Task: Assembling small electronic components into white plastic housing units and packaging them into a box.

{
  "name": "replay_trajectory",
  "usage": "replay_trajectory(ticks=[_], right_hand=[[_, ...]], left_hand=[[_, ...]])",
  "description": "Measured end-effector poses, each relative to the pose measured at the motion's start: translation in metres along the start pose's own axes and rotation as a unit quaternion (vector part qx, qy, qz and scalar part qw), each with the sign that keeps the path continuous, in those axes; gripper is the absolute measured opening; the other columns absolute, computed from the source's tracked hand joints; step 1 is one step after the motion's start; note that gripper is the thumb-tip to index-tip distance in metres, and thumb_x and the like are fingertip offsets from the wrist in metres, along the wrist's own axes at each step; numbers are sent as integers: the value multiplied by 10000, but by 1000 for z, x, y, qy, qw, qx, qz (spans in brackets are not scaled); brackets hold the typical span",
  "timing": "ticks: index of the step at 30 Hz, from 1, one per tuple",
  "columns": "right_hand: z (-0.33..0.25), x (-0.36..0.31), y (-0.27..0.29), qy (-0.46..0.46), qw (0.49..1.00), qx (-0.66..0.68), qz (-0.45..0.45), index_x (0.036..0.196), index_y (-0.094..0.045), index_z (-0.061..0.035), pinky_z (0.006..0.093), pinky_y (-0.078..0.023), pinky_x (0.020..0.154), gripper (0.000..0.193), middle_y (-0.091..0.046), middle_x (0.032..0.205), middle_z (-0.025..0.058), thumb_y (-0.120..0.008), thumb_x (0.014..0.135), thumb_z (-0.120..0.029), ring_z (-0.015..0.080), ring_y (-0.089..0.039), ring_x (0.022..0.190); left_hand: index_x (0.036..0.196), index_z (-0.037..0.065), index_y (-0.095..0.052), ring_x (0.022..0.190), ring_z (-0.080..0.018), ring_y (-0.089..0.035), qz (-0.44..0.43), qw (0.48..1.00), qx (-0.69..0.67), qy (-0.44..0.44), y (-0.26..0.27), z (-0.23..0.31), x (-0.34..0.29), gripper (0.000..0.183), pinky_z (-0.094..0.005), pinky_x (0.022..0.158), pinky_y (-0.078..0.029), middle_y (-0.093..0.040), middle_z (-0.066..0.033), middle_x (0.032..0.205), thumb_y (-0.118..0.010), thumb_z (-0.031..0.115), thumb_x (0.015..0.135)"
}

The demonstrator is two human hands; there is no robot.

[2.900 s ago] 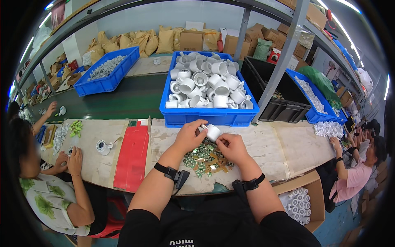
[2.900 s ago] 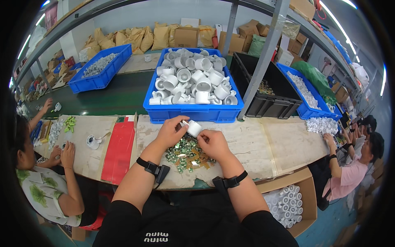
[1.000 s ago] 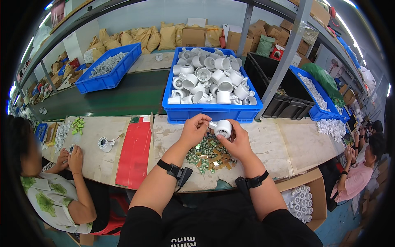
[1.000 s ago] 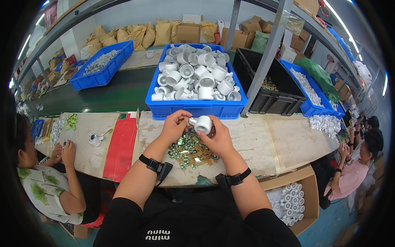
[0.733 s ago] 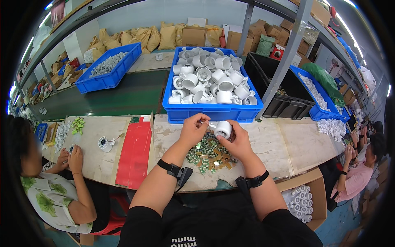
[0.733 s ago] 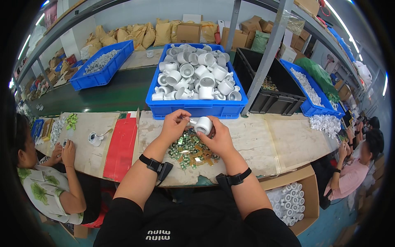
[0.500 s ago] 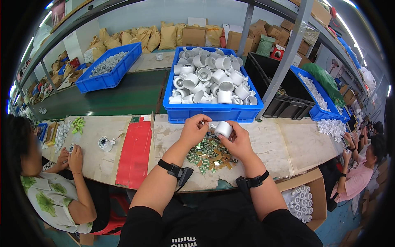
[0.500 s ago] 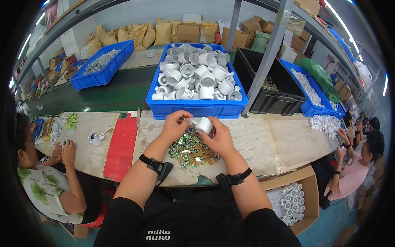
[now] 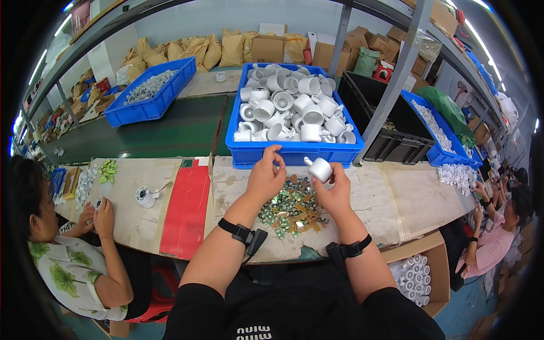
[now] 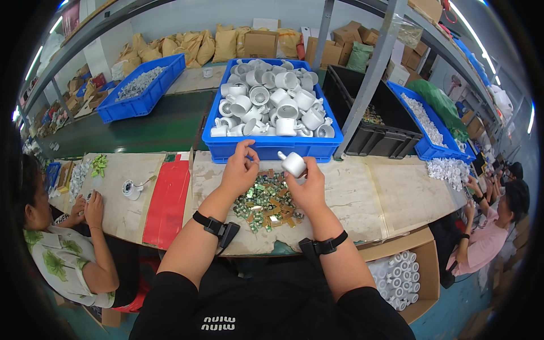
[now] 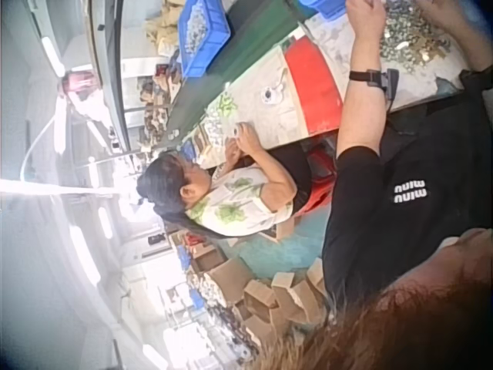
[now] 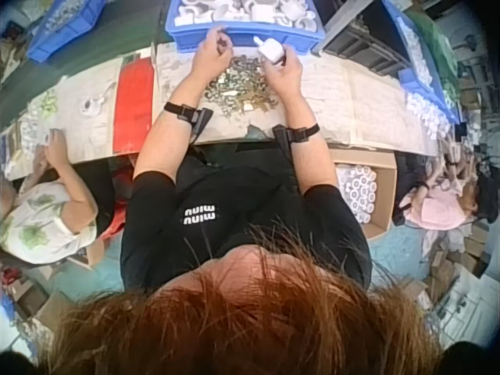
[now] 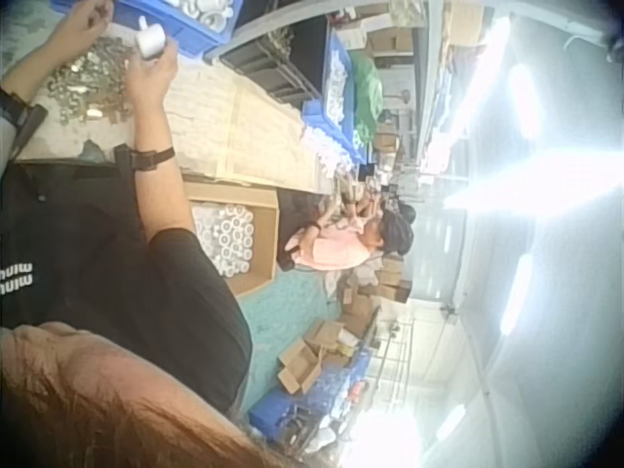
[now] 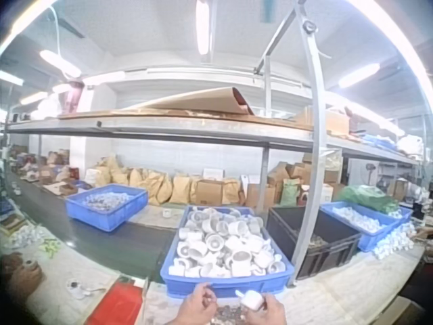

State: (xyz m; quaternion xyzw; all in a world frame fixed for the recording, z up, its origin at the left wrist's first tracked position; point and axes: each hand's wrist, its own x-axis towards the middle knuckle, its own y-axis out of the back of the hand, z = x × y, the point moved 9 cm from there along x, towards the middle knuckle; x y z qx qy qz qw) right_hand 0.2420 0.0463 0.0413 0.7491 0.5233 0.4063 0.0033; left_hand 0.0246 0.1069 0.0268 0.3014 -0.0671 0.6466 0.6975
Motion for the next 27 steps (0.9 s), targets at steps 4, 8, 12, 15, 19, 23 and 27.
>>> replay_trajectory(ticks=[4, 8, 12, 15, 19, 23, 27], right_hand=[[20, 1, 7, -42, 998, 6, 48, 1143, -601, -34, 375, -512, 742, 380, -668, 909, 109, -825, 862, -159, 222, -625, 814], [29, -1, 9, -57, 996, 19, 73, 1207, -565, -21, 393, -499, 795, 448, -652, 992, 133, -821, 868, -162, 238, -599, 882], [36, -1, 7, -70, 995, 21, 67, 1229, -550, -16, 396, -497, 811, 469, -645, 1009, 138, -819, 873, -163, 245, -590, 897], [37, -1, 7, -73, 995, 21, 65, 1223, -558, -17, 392, -496, 805, 457, -646, 1003, 134, -818, 875, -159, 244, -591, 893], [37, -2, 6, -80, 994, 32, 61, 1221, -568, -19, 390, -493, 806, 447, -657, 1019, 134, -815, 875, -155, 242, -600, 905], [36, -2, 8, -82, 994, 22, 71, 1211, -578, -22, 390, -493, 812, 432, -671, 1036, 136, -813, 871, -147, 243, -612, 919], [40, -2, 9, -94, 993, 14, 67, 1190, -589, -19, 392, -499, 820, 412, -673, 1038, 139, -812, 866, -142, 250, -621, 927]], left_hand=[[1502, 5, -415, 641, -168, -638, 4, 1000, 9, -1, 0, -3, 0, 642, -332, 632, -514, -690, -84, 985, -645, 1, 903], [1553, 26, -364, 675, -224, -694, 11, 999, 34, 10, 2, -6, 0, 736, -380, 656, -551, -706, -91, 988, -665, 25, 881], [1560, 24, -354, 670, -231, -694, 4, 999, 36, 6, 1, -7, 1, 745, -383, 652, -551, -712, -93, 963, -665, 29, 883], [1558, 27, -350, 669, -238, -694, 3, 999, 35, 3, 0, -7, 1, 743, -388, 642, -547, -718, -89, 905, -667, 30, 886], [1555, 40, -347, 666, -246, -695, -2, 999, 40, 5, -1, -9, 1, 740, -396, 627, -538, -714, -82, 833, -671, 31, 890], [1560, 45, -334, 656, -253, -693, -12, 999, 41, 10, -2, -9, 1, 743, -397, 618, -532, -714, -86, 819, -669, 31, 897], [1564, 44, -322, 651, -255, -692, -17, 999, 38, 15, -3, -7, 1, 745, -395, 617, -531, -714, -87, 812, -665, 30, 904]])
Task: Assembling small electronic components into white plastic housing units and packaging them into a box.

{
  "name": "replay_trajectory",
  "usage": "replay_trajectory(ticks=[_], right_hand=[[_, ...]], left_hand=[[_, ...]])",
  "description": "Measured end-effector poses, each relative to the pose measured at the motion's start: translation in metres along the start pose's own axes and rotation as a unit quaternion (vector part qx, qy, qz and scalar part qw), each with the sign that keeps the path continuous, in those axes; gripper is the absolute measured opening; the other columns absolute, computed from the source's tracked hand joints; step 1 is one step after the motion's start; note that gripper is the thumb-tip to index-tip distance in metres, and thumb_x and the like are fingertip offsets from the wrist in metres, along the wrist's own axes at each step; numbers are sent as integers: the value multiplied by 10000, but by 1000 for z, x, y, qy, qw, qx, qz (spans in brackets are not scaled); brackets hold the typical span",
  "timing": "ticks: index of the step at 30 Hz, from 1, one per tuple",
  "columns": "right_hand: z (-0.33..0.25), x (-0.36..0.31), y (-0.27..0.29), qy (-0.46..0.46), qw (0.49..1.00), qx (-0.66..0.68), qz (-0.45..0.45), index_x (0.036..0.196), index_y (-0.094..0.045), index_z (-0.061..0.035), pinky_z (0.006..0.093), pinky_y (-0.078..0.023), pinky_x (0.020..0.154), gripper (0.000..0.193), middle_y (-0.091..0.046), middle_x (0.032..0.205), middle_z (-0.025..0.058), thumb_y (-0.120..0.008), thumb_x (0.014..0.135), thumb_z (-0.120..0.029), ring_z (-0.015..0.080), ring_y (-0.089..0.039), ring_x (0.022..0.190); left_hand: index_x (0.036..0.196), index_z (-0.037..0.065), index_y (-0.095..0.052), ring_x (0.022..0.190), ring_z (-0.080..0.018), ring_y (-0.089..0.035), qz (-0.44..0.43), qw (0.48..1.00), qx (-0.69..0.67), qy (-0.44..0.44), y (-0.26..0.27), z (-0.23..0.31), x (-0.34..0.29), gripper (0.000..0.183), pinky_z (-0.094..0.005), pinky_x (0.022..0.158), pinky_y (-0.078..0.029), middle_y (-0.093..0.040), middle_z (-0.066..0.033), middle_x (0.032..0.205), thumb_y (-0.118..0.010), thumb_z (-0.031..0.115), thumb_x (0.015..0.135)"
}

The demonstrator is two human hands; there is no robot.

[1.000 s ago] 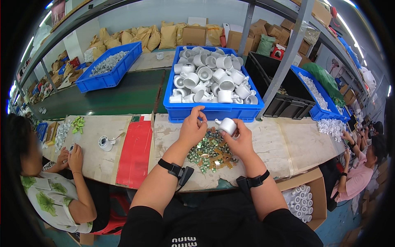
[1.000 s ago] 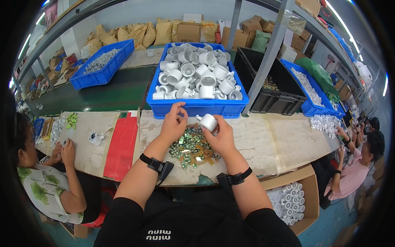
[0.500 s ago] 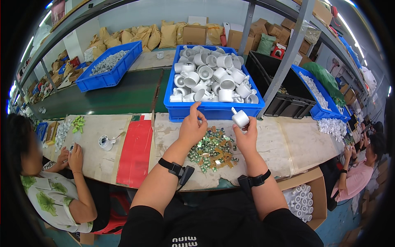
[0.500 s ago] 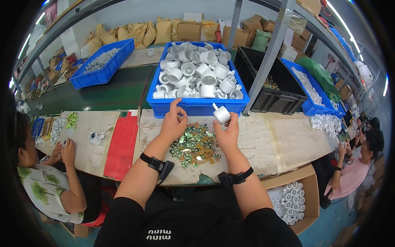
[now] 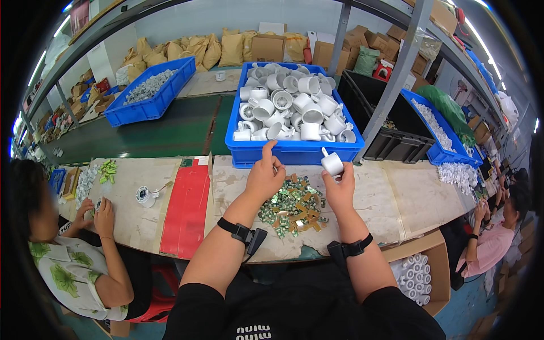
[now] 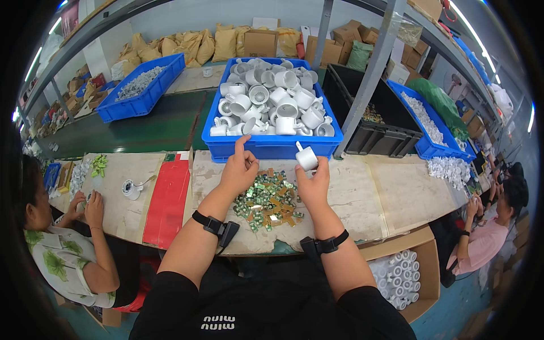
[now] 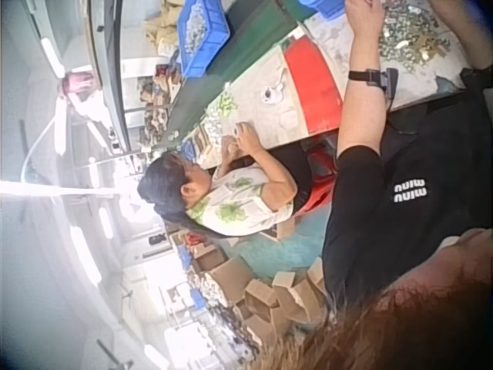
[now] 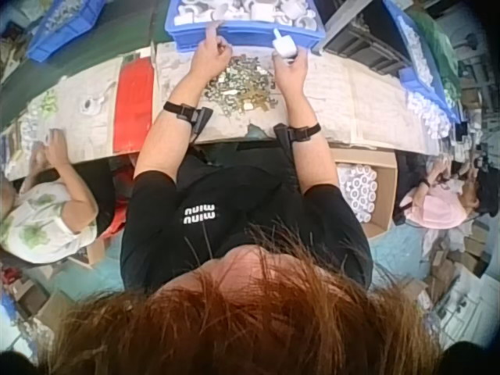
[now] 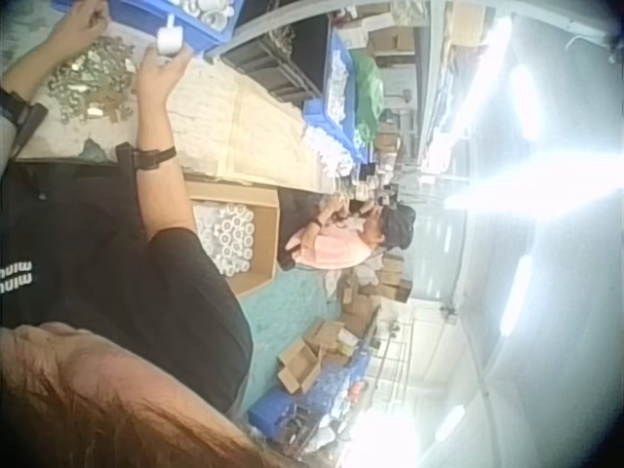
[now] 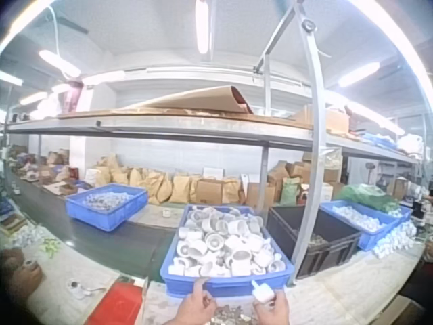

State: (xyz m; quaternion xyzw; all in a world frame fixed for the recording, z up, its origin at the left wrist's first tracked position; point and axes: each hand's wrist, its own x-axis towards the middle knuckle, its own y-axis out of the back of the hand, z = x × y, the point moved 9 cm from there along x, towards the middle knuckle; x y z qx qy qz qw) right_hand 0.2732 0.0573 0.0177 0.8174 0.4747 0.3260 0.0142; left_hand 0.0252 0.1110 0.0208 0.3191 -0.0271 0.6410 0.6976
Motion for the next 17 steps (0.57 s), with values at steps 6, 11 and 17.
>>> replay_trajectory(ticks=[6, 11, 17], right_hand=[[-2, 0, -3, 10, 1000, -7, -15, 1104, -630, -3, 406, -515, 837, 363, -658, 1027, 143, -835, 834, -133, 285, -643, 939], [-13, -1, -6, 50, 998, -31, -32, 1081, -654, 13, 409, -526, 855, 358, -637, 1028, 148, -857, 818, -122, 321, -657, 943], [5, 0, -8, 10, 999, -21, -29, 1110, -686, -38, 348, -484, 735, 374, -674, 1089, 63, -881, 862, -238, 215, -602, 883]], left_hand=[[1568, 47, -308, 648, -259, -694, -4, 1000, 5, 0, 0, 1, 1, 751, -400, 615, -531, -715, -88, 806, -664, 30, 908], [1570, 53, -298, 645, -263, -695, -9, 1000, 9, 5, -1, -1, 1, 756, -406, 612, -532, -716, -90, 806, -664, 32, 910], [1575, 81, -305, 654, -272, -702, -10, 1000, 12, 9, -1, -2, 0, 755, -411, 623, -542, -715, -92, 802, -674, 44, 917]])
